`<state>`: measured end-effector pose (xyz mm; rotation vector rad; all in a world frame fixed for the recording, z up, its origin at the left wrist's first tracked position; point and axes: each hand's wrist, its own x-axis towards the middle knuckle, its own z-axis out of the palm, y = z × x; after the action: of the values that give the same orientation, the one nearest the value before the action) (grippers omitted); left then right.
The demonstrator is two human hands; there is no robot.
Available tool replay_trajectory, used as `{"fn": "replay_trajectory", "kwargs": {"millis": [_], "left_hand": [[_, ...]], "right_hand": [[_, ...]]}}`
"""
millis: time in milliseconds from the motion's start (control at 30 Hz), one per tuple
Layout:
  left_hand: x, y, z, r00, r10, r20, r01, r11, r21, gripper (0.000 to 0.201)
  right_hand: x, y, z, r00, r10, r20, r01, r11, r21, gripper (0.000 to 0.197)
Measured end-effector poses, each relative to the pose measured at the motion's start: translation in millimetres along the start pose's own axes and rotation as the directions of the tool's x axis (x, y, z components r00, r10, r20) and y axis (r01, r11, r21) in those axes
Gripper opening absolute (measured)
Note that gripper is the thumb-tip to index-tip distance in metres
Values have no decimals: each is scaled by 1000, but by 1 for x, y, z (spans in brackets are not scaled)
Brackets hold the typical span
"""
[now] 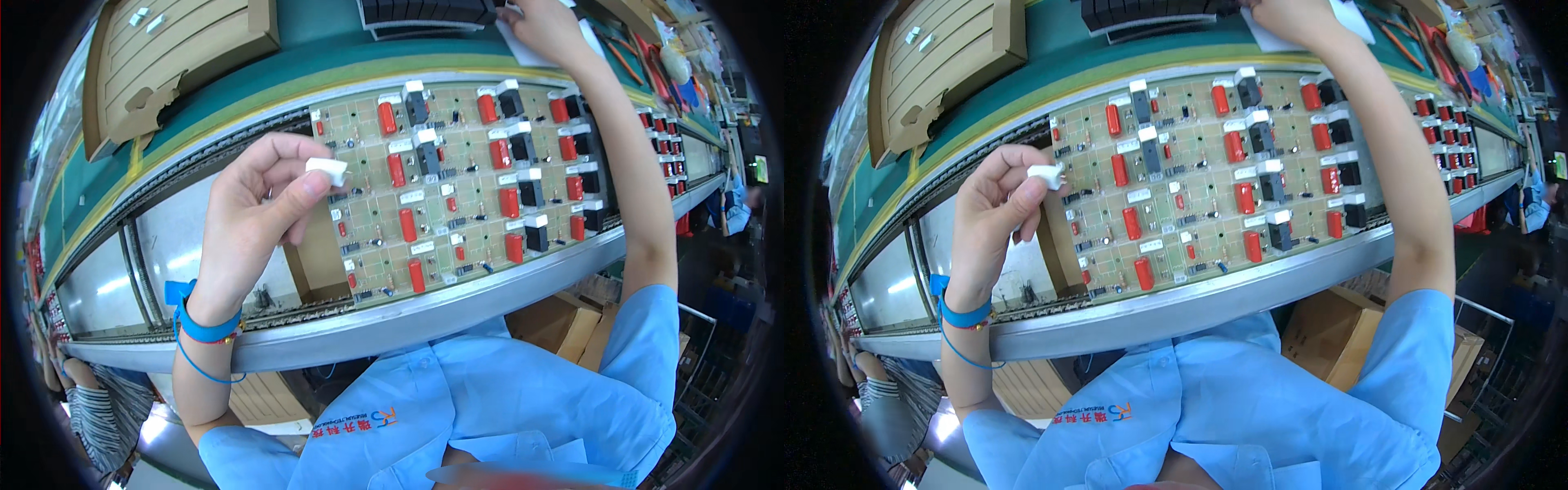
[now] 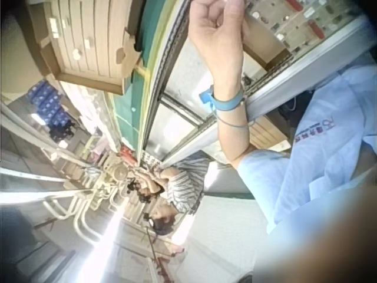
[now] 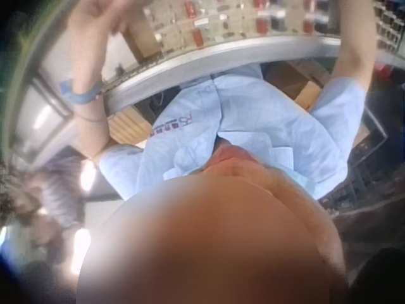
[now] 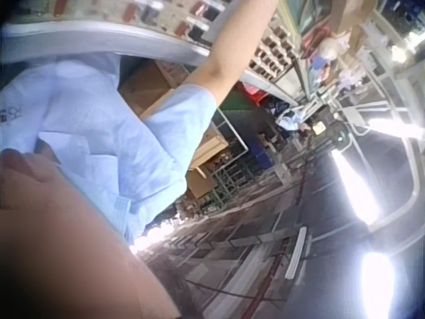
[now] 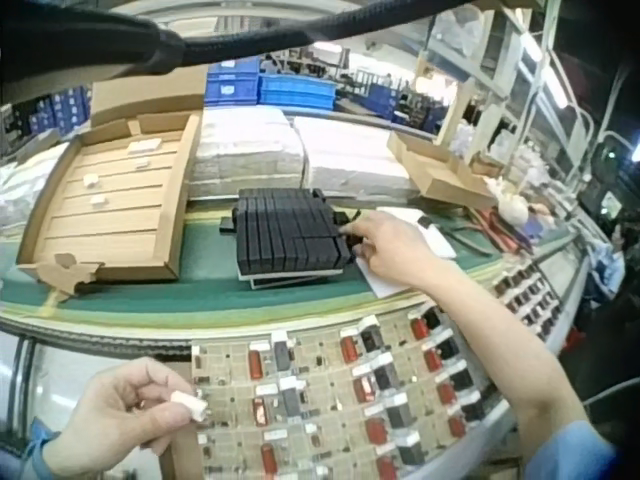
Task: The person inserts relays and spacers into a printed circuit board by hand, taking the components from a cardboard box and pressing them into place on the board.
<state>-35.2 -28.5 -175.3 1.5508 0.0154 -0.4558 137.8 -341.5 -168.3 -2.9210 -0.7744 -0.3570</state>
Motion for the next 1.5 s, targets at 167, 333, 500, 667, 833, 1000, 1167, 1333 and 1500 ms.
{"fn": "replay_trajectory", "kwargs": {"millis": [167, 333, 500, 667, 833, 1000, 1167, 1333, 1500], "left_hand": [[7, 9, 24, 991, 131, -15, -122, 955, 269, 18], [8, 12, 46, 978, 209, 18, -196, 880, 433, 22], [12, 4, 64, 929, 356, 96, -325, 668, 669, 19], [17, -4, 73, 842, 479, 248, -448, 367, 815, 20], [15, 0, 79, 861, 462, 215, -399, 350, 847, 16], [17, 3, 81, 882, 420, 214, -382, 370, 847, 17], [18, -2, 83, 849, 464, 253, -422, 308, 853, 17], [20, 2, 85, 836, 440, 327, -455, 225, 862, 16], [19, -2, 79, 730, 530, 431, -512, 7, 859, 20]], "right_hand": [[-8, 11, -4, 992, -8, -123, 8, 1000, 1, 24], [-42, -15, -44, 980, 167, -111, -76, 821, 565, 25], [-90, -47, -56, 992, 124, 30, -108, 698, 708, 25], [-107, -33, -29, 991, 132, -39, -45, 577, 815, 23], [-114, -35, -43, 977, 200, 78, -176, 537, 825, 24], [-114, -24, -27, 971, 19, -237, 153, 714, 684, 29], [-117, -27, -28, 963, -6, -271, 183, 751, 635, 24], [-120, -25, -33, 978, 29, -205, 135, 657, 742, 22], [-114, -34, -22, 997, 0, -74, 68, 383, 921, 21]]}}
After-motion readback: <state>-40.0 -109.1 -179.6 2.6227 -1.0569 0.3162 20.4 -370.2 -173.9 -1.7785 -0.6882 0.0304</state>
